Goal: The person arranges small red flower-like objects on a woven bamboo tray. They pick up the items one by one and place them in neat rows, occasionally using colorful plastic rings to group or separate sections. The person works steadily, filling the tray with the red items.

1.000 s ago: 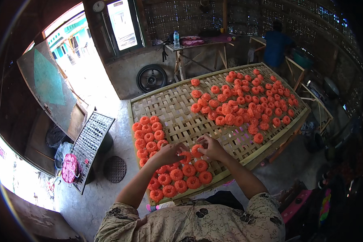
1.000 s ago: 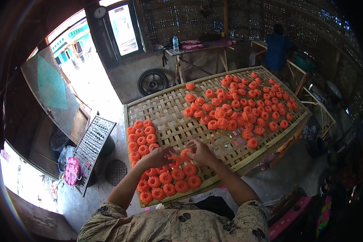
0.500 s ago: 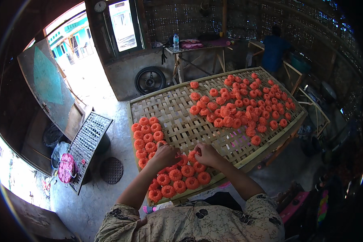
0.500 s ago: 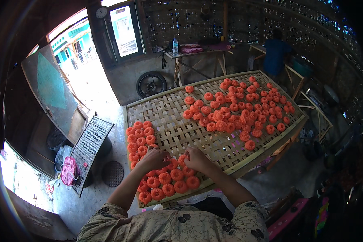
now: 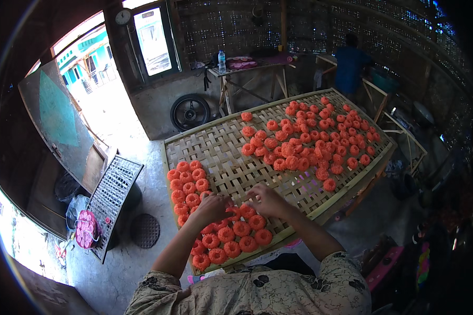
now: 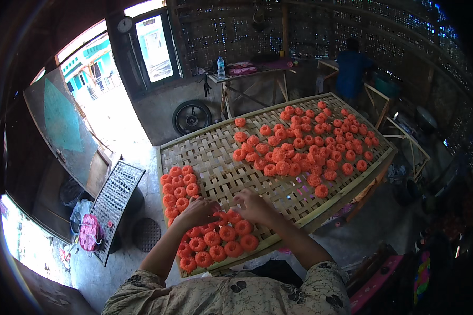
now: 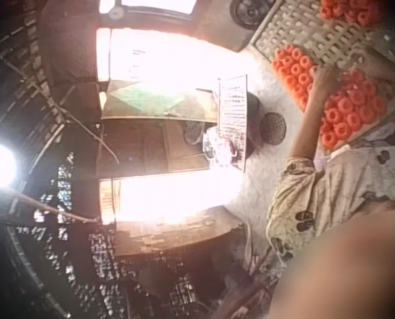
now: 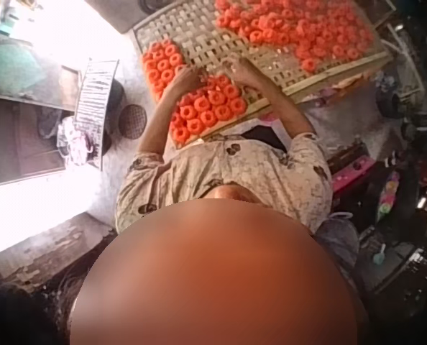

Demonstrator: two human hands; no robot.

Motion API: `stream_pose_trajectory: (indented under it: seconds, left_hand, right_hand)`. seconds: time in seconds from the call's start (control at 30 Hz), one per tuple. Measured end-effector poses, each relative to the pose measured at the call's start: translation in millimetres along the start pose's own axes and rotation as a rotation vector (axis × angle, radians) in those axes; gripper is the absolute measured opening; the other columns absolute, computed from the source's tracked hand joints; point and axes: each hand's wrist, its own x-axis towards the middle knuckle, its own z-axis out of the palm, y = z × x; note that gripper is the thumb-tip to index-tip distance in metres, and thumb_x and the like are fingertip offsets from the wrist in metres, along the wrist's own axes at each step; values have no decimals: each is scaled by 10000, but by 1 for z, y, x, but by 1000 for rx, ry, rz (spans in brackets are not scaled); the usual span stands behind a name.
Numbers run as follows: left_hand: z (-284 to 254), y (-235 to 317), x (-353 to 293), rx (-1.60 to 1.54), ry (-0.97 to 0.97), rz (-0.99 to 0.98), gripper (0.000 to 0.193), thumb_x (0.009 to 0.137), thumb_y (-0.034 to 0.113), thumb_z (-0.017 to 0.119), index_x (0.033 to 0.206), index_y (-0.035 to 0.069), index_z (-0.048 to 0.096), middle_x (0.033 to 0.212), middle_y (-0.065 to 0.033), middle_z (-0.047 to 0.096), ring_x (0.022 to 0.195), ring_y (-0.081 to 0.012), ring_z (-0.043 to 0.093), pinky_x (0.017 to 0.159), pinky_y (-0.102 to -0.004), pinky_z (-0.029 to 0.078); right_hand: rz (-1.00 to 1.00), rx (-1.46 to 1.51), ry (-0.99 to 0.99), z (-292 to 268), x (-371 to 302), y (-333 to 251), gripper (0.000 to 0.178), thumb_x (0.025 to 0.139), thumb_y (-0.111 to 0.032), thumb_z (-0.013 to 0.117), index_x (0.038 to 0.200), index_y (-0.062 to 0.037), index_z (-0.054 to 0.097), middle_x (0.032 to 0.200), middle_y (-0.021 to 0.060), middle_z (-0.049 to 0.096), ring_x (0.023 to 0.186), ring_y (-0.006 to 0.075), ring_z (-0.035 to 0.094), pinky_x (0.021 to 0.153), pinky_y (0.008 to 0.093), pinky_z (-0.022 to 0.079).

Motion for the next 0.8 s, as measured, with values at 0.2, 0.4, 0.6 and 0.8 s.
stream_pose_trajectory:
  seconds: [0.2,0.4,0.6,0.8]
  left_hand:
    - [-14,-17,42,-238,59,-91,474,811,462,676,1145,129,626,1045,-69,702,972,-283,654,905,-455,430]
    - [12,-75,168,-292,289,-156,464,833,449,641,1186,147,629,1069,-103,690,1020,-323,636,916,-454,447]
    - [38,-111,244,-149,323,-334,504,848,502,594,1266,220,597,1347,-103,529,1237,-369,482,1023,-548,365]
    - [29,-65,250,-182,282,-305,311,783,390,649,1047,225,644,1165,-47,631,1169,-353,520,965,-546,378]
  right_hand:
    - [325,-589,203,-66,44,74,211,890,-226,611,973,-40,666,1180,130,524,1072,316,515,936,451,428]
    - [384,-730,56,-64,73,110,245,850,-233,595,988,-59,699,1276,153,454,1162,396,434,1014,534,336]
    - [376,-722,-186,-73,80,95,256,774,-219,658,964,-49,684,1459,182,316,1307,445,322,1078,618,240]
    - [398,-730,-257,-84,58,90,422,776,-124,622,1197,-141,625,1251,149,424,1202,401,388,1076,594,254]
